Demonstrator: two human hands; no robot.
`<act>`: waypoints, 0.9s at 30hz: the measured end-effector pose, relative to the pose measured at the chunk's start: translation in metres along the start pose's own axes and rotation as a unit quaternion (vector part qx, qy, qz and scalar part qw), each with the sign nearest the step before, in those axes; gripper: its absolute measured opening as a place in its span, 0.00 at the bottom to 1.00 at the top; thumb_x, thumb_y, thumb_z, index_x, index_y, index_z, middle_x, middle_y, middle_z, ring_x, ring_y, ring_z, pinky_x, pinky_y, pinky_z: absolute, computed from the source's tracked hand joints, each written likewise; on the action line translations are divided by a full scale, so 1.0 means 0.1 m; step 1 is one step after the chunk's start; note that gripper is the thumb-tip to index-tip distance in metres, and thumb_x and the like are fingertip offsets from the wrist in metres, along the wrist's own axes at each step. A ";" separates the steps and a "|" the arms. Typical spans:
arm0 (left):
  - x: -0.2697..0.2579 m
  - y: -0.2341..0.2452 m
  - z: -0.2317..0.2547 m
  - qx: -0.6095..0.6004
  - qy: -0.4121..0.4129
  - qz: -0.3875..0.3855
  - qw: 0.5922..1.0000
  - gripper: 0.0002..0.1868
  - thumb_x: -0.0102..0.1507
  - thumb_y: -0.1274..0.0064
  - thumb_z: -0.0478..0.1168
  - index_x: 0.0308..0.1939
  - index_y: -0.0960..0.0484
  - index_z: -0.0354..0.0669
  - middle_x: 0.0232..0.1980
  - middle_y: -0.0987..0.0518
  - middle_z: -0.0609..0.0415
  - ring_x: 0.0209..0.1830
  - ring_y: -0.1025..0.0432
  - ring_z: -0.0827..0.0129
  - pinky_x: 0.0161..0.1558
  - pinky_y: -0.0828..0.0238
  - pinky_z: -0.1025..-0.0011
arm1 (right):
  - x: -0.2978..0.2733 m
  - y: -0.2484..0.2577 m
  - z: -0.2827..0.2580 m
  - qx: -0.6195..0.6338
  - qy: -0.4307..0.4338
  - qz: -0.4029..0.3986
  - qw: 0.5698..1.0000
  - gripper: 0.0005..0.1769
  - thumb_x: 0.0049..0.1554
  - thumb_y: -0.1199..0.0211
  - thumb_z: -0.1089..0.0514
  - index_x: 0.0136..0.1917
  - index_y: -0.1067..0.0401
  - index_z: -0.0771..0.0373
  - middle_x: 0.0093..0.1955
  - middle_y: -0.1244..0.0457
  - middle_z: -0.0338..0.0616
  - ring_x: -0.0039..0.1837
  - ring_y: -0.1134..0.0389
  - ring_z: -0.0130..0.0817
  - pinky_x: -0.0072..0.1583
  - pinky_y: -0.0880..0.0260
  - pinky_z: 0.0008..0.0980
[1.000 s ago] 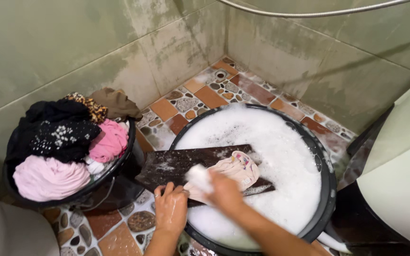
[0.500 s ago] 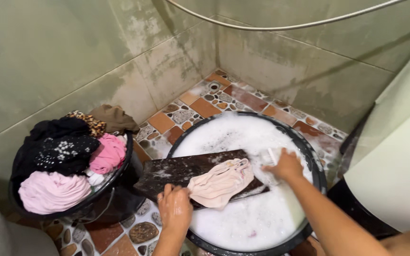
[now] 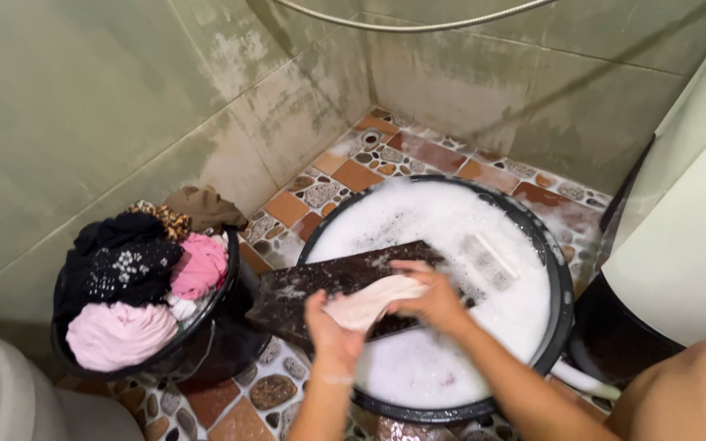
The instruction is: The person hand-washes several garments in a basin of soapy water using a washboard and a brush. They scrub each item individually, rinse it, and place it into a separate bucket. The process is repeated for multiple pieces of clothing.
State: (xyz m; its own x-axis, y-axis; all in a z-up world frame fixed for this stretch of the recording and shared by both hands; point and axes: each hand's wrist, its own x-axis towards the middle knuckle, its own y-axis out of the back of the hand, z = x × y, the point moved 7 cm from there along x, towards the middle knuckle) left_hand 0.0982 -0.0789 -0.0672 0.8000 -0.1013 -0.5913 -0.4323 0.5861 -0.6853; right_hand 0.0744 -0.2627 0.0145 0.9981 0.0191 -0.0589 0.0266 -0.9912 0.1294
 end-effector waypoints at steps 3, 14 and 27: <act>0.59 0.14 -0.66 -0.094 0.040 -0.118 0.988 0.17 0.69 0.58 0.55 0.37 0.25 0.47 0.36 0.21 0.52 0.33 0.24 0.64 0.34 0.25 0.64 | -0.16 -0.57 -0.38 0.072 0.097 0.020 0.992 0.22 0.39 0.21 0.56 0.48 0.22 0.59 0.46 0.28 0.40 0.46 0.26 0.29 0.50 0.22 0.38; 0.56 0.02 -1.35 0.028 0.188 -0.125 0.974 0.23 0.69 0.52 0.61 0.40 0.23 0.44 0.36 0.20 0.52 0.31 0.24 0.65 0.30 0.24 0.67 | 0.34 -0.10 0.15 -0.174 0.090 0.146 0.970 0.33 0.63 0.46 0.36 0.24 0.29 0.56 0.22 0.36 0.43 0.24 0.36 0.32 0.34 0.32 0.37; -0.02 -0.21 -0.86 0.077 0.154 -0.101 0.980 0.32 0.64 0.52 0.60 0.55 0.20 0.33 0.46 0.16 0.43 0.39 0.19 0.56 0.41 0.18 0.59 | 0.27 0.27 0.50 -0.389 0.113 0.297 0.864 0.25 0.53 0.33 0.37 0.31 0.23 0.61 0.31 0.32 0.53 0.34 0.31 0.45 0.38 0.34 0.49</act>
State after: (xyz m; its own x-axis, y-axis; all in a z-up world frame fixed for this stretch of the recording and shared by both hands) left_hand 0.0704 -0.1608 -0.0883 0.6896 -0.4510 -0.5666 -0.1914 0.6411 -0.7432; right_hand 0.0997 -0.2960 -0.0334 0.8314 -0.3509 0.4309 -0.5531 -0.4478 0.7025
